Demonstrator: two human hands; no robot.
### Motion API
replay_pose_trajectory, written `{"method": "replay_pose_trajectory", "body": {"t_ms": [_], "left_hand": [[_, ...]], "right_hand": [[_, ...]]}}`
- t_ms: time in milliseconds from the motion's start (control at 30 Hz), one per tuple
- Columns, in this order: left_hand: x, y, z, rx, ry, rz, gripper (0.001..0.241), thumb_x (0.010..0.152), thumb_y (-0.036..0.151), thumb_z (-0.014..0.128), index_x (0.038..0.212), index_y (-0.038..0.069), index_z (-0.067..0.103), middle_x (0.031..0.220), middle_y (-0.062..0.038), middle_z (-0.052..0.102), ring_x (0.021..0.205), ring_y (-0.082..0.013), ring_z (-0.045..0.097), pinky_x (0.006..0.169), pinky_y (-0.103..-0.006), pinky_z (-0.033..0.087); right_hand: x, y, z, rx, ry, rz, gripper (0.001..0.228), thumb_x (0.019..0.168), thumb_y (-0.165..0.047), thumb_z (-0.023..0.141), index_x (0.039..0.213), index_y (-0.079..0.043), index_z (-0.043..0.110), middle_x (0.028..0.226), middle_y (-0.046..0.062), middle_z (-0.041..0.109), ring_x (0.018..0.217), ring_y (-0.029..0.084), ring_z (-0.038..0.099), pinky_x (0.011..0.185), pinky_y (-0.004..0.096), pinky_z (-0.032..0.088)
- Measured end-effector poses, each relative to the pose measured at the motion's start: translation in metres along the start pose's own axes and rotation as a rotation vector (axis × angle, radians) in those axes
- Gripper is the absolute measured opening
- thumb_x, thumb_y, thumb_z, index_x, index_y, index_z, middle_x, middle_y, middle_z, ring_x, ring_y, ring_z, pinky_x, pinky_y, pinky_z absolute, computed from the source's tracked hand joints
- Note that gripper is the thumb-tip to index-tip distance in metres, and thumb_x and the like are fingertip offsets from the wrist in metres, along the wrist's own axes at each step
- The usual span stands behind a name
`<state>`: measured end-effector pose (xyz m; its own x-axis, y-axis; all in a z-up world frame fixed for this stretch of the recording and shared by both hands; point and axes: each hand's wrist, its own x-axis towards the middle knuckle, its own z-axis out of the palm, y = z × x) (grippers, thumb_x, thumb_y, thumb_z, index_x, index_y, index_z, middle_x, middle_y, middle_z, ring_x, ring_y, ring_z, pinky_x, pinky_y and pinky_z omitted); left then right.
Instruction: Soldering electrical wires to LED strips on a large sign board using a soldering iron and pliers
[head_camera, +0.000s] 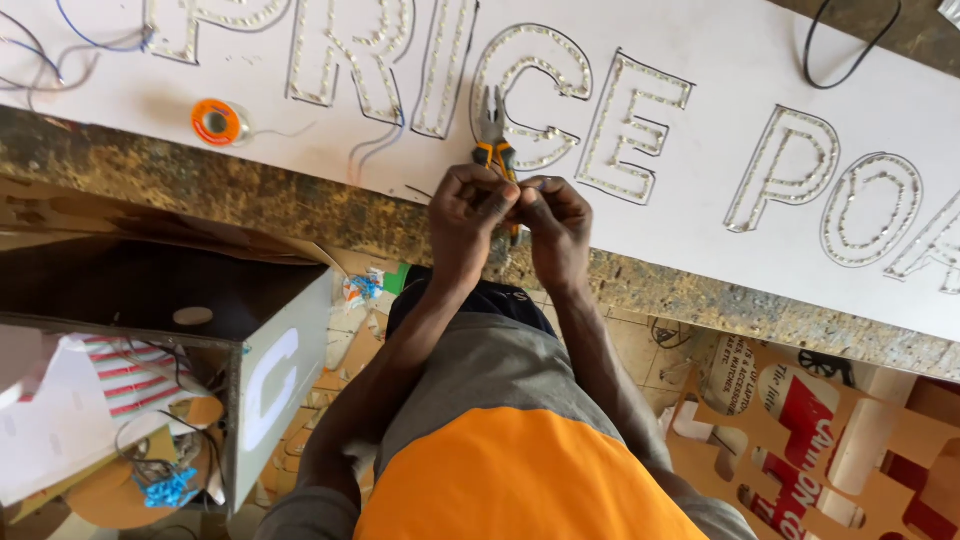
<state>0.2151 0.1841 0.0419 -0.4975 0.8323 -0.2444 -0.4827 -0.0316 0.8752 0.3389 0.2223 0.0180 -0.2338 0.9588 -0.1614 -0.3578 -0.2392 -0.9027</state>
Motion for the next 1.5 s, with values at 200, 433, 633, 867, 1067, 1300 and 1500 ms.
{"method": "replay_pose_trajectory", "body": {"t_ms": [200, 433, 633, 867, 1067, 1300, 1500], "left_hand": [[0.023, 0.021, -0.058, 0.688, -0.189, 0.904, 0.017, 0.104, 0.020, 0.086, 0.119, 0.015, 0.084, 0.109, -0.003, 0.085, 0.100, -0.0221, 0.079, 0.094, -0.0380, 0.061], [0.041, 0.059, -0.090, 0.755, -0.509, 0.571, 0.022, 0.112, 0.004, 0.072, 0.132, 0.008, 0.081, 0.105, -0.016, 0.080, 0.098, -0.0360, 0.079, 0.085, -0.0460, 0.064], [0.055, 0.076, -0.109, 0.513, -0.254, 0.390, 0.012, 0.109, 0.002, 0.076, 0.119, 0.007, 0.080, 0.098, -0.014, 0.080, 0.091, -0.0322, 0.079, 0.078, -0.0412, 0.065], [0.062, 0.066, -0.102, 0.619, -0.143, 0.424, 0.012, 0.111, 0.002, 0.074, 0.122, 0.005, 0.077, 0.102, -0.017, 0.077, 0.097, -0.0372, 0.081, 0.078, -0.0447, 0.070], [0.054, 0.048, -0.070, 0.807, -0.082, 0.470, 0.011, 0.115, 0.007, 0.070, 0.125, 0.008, 0.074, 0.107, -0.014, 0.075, 0.100, -0.0361, 0.080, 0.084, -0.0502, 0.071], [0.038, 0.035, -0.055, 1.109, -0.043, 0.456, 0.025, 0.108, -0.006, 0.072, 0.132, 0.000, 0.072, 0.118, -0.021, 0.076, 0.117, -0.0401, 0.076, 0.100, -0.0533, 0.065], [0.058, -0.013, -0.054, 1.155, 0.111, 0.633, 0.024, 0.100, -0.008, 0.076, 0.121, 0.003, 0.072, 0.107, -0.014, 0.078, 0.097, -0.0357, 0.071, 0.076, -0.0473, 0.058]], "right_hand": [[0.000, 0.002, 0.009, 0.038, 0.038, 0.067, 0.019, 0.112, -0.009, 0.073, 0.110, 0.009, 0.068, 0.092, 0.025, 0.075, 0.077, 0.028, 0.082, 0.064, 0.033, 0.072], [-0.001, -0.008, 0.066, -0.128, -0.008, 0.113, 0.020, 0.109, -0.006, 0.078, 0.113, 0.013, 0.071, 0.094, 0.029, 0.079, 0.080, 0.031, 0.085, 0.065, 0.037, 0.075], [0.026, -0.009, 0.111, -0.114, -0.047, 0.124, 0.028, 0.107, -0.008, 0.080, 0.122, 0.015, 0.075, 0.099, 0.029, 0.081, 0.083, 0.030, 0.086, 0.069, 0.037, 0.076], [0.060, -0.003, 0.103, -0.424, -0.224, 0.133, 0.034, 0.111, -0.009, 0.076, 0.133, 0.016, 0.071, 0.101, 0.029, 0.080, 0.083, 0.031, 0.085, 0.068, 0.039, 0.074], [0.070, -0.014, 0.088, -0.716, -0.355, -0.010, 0.038, 0.111, 0.007, 0.065, 0.148, 0.017, 0.064, 0.110, 0.037, 0.080, 0.087, 0.039, 0.085, 0.072, 0.048, 0.072], [0.094, 0.000, 0.047, -0.632, -0.471, -0.096, 0.042, 0.112, 0.006, 0.068, 0.154, 0.010, 0.062, 0.121, 0.034, 0.080, 0.094, 0.035, 0.085, 0.073, 0.041, 0.074], [0.094, -0.007, 0.055, -0.808, -0.488, -0.265, 0.042, 0.110, 0.000, 0.071, 0.151, -0.001, 0.062, 0.126, 0.018, 0.081, 0.087, 0.022, 0.088, 0.056, 0.032, 0.076]]}}
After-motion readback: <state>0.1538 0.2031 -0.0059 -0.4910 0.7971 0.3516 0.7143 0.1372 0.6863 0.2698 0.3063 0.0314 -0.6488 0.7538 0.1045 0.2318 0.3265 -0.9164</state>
